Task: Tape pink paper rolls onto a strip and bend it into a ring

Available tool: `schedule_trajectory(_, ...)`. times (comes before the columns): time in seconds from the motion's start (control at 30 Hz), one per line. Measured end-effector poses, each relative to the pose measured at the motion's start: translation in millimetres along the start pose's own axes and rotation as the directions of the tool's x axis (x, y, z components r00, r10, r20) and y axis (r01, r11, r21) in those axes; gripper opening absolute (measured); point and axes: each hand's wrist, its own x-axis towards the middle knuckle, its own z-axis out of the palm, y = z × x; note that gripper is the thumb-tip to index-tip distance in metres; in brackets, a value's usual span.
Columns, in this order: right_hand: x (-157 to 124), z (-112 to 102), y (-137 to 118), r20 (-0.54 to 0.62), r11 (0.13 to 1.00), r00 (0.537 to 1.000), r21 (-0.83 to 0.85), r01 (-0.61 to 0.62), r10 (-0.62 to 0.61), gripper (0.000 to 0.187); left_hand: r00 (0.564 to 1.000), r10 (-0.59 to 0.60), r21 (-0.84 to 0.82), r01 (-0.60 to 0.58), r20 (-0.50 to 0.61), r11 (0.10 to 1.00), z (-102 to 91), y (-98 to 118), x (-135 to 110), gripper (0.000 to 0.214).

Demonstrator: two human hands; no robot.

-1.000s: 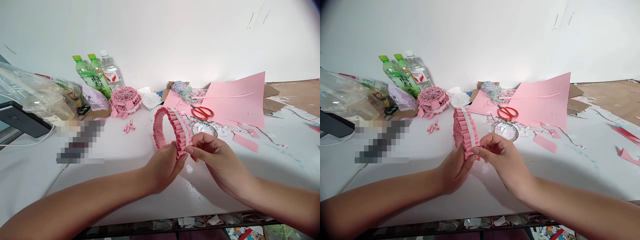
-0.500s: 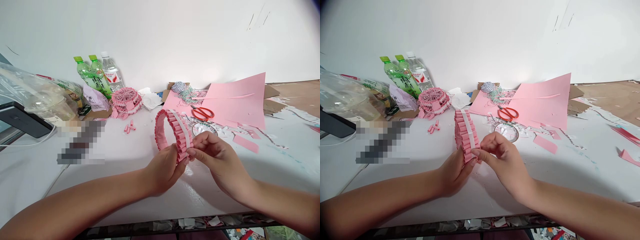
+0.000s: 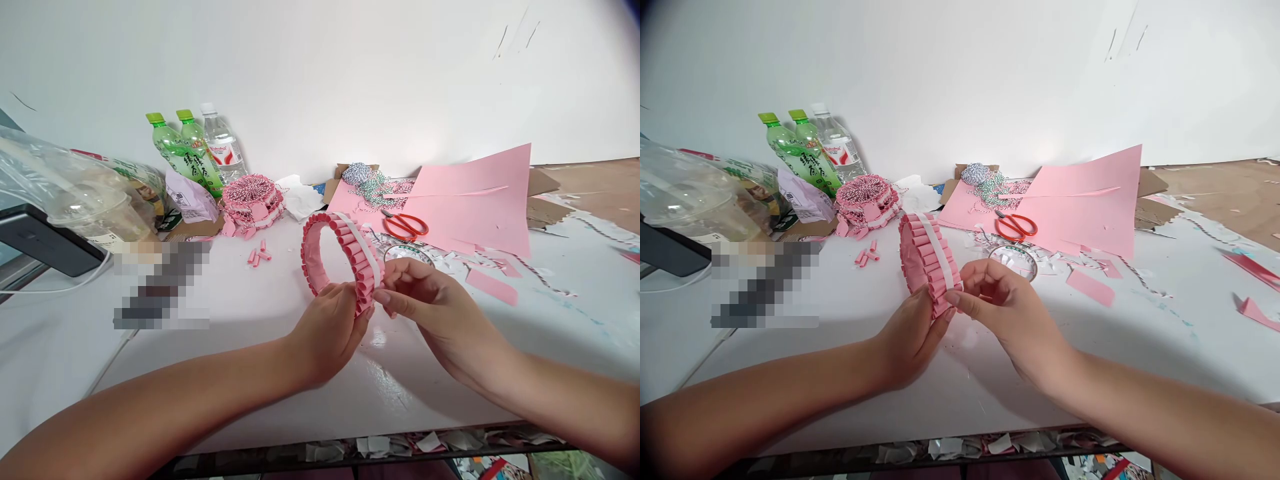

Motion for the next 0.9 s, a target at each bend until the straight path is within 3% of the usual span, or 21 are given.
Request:
schedule_trajectory(0.43,5.0,-3.9,-1.9,0.064,0.978,0.992,0.174,-0.117,0.108,0.015,0.998,0.018,0.021,-0.02,0.061,1.0,-1.8,1.8,0.2,0.015)
schedule_trajectory(0.9,2.2,-3.9,0.0,0.064,0.991,0.997,0.125,-0.047,0.04,0.007,1.0,-0.001,-0.024,0.002,0.028,1.0,-2.9,1.5,0.8,0.014)
